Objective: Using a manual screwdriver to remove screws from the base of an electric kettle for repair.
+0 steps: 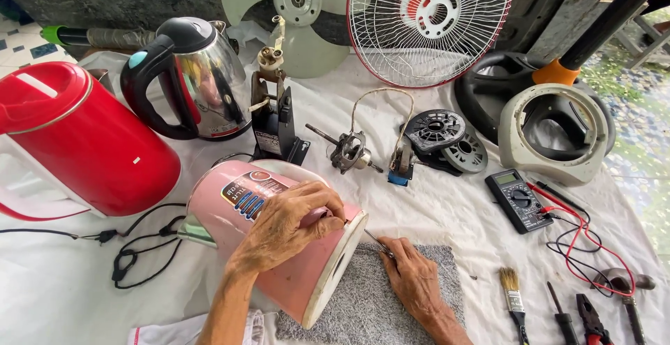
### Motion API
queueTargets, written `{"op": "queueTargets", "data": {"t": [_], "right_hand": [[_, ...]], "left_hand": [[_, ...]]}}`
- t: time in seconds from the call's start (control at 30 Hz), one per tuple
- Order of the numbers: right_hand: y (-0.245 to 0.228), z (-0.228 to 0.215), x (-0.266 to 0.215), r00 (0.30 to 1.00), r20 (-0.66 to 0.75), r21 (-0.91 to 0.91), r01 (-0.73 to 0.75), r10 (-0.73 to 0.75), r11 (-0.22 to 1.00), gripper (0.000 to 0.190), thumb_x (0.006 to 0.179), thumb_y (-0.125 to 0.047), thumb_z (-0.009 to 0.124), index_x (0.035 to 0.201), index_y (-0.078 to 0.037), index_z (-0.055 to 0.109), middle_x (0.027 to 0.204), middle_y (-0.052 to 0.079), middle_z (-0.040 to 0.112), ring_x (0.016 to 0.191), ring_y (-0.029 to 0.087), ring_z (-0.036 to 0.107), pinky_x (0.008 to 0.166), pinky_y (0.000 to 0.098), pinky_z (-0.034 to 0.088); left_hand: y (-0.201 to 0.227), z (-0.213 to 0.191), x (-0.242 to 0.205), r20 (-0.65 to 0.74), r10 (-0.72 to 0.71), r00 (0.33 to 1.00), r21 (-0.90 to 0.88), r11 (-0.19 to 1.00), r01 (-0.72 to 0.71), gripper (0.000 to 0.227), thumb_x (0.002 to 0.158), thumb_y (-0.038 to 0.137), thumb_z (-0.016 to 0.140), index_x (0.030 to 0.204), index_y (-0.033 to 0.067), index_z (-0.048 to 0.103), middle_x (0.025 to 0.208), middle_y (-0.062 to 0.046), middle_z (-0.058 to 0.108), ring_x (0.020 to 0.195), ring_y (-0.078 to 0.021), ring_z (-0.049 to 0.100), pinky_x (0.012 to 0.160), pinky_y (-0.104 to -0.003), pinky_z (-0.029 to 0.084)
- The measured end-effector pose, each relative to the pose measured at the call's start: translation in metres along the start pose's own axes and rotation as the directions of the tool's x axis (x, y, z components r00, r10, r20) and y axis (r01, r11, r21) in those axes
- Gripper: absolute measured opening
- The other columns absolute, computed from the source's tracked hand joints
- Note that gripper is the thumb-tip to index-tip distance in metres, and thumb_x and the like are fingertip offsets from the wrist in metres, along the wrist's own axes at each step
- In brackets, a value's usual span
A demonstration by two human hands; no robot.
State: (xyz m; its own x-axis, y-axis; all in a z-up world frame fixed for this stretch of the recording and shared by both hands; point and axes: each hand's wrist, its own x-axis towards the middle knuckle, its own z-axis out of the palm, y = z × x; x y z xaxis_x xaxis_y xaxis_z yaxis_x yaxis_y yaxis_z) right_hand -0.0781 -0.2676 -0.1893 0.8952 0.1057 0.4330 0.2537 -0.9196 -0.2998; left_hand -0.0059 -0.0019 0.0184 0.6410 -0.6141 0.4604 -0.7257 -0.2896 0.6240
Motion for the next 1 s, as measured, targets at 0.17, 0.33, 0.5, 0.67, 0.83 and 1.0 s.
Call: {"op": "queueTargets", "data": {"t": [0.17,0.33,0.5,0.67,0.83,1.0], "right_hand": [[-0.0027,-0.0041,0.0033,1.0,0.002,0.013,-0.008,0.008,1.0,0.029,0.099,-0.03,0.061,0.128,-0.022,0.062,0.097,-0.004,0.065,0.064,0.013,0.065,0.044,0.0299,0.051],[-0.004,-0.0031,0.0009,1.0,0.01,0.013,-0.019,0.019,1.0,0.028,0.1,-0.03,0.059,0.127,-0.022,0.061,0.096,-0.004,0.064,0.063,0.014,0.064,0.044,0.0305,0.051],[-0.0026,-0.0017,0.0011,1.0,0.022,0.022,-0.022,0.021,1.0,0.03,0.099,-0.029,0.061,0.128,-0.022,0.061,0.098,-0.005,0.065,0.063,0.012,0.064,0.044,0.0295,0.052],[-0.0014,0.0,0.0009,0.999,0.037,0.008,-0.035,0.034,0.999,0.03,0.099,-0.03,0.06,0.129,-0.023,0.061,0.099,-0.005,0.064,0.063,0.012,0.065,0.043,0.0299,0.052],[-0.0007,0.0002,0.0005,0.999,0.03,-0.008,-0.024,0.024,1.0,0.029,0.1,-0.031,0.06,0.128,-0.024,0.061,0.097,-0.006,0.063,0.061,0.011,0.063,0.041,0.0284,0.051],[-0.0012,-0.001,0.0025,1.0,0.012,0.01,-0.008,0.008,1.0,0.03,0.099,-0.03,0.06,0.129,-0.022,0.061,0.098,-0.005,0.064,0.064,0.012,0.065,0.042,0.0287,0.052]], "left_hand": [[0.0013,-0.0006,0.0014,-0.005,-0.02,1.0,0.003,1.0,0.02,0.018,0.098,0.03,0.063,0.089,0.0151,0.067,0.093,0.004,0.071,0.086,-0.0143,0.064,0.075,-0.029,0.05],[0.0028,-0.0014,0.0001,0.006,-0.027,1.0,0.001,1.0,0.027,0.015,0.098,0.027,0.064,0.09,0.0154,0.068,0.094,0.004,0.071,0.085,-0.0143,0.065,0.074,-0.029,0.05],[0.0033,-0.0018,0.0013,0.008,-0.041,0.999,-0.003,0.999,0.041,0.016,0.097,0.029,0.064,0.09,0.0155,0.068,0.094,0.004,0.072,0.091,-0.0159,0.064,0.079,-0.031,0.05],[0.0041,-0.0021,0.0023,-0.005,-0.021,1.0,-0.023,1.0,0.021,0.011,0.096,0.024,0.066,0.091,0.015,0.069,0.095,0.003,0.073,0.092,-0.0155,0.066,0.078,-0.03,0.051],[0.0029,-0.0007,0.0023,0.004,-0.041,0.999,-0.028,0.999,0.041,0.009,0.095,0.023,0.067,0.091,0.0156,0.068,0.096,0.003,0.073,0.091,-0.0161,0.066,0.077,-0.03,0.051],[0.003,-0.0013,0.0034,0.001,-0.011,1.0,-0.043,0.999,0.011,0.009,0.095,0.022,0.067,0.091,0.014,0.068,0.096,0.001,0.073,0.092,-0.0171,0.067,0.079,-0.031,0.051]]}}
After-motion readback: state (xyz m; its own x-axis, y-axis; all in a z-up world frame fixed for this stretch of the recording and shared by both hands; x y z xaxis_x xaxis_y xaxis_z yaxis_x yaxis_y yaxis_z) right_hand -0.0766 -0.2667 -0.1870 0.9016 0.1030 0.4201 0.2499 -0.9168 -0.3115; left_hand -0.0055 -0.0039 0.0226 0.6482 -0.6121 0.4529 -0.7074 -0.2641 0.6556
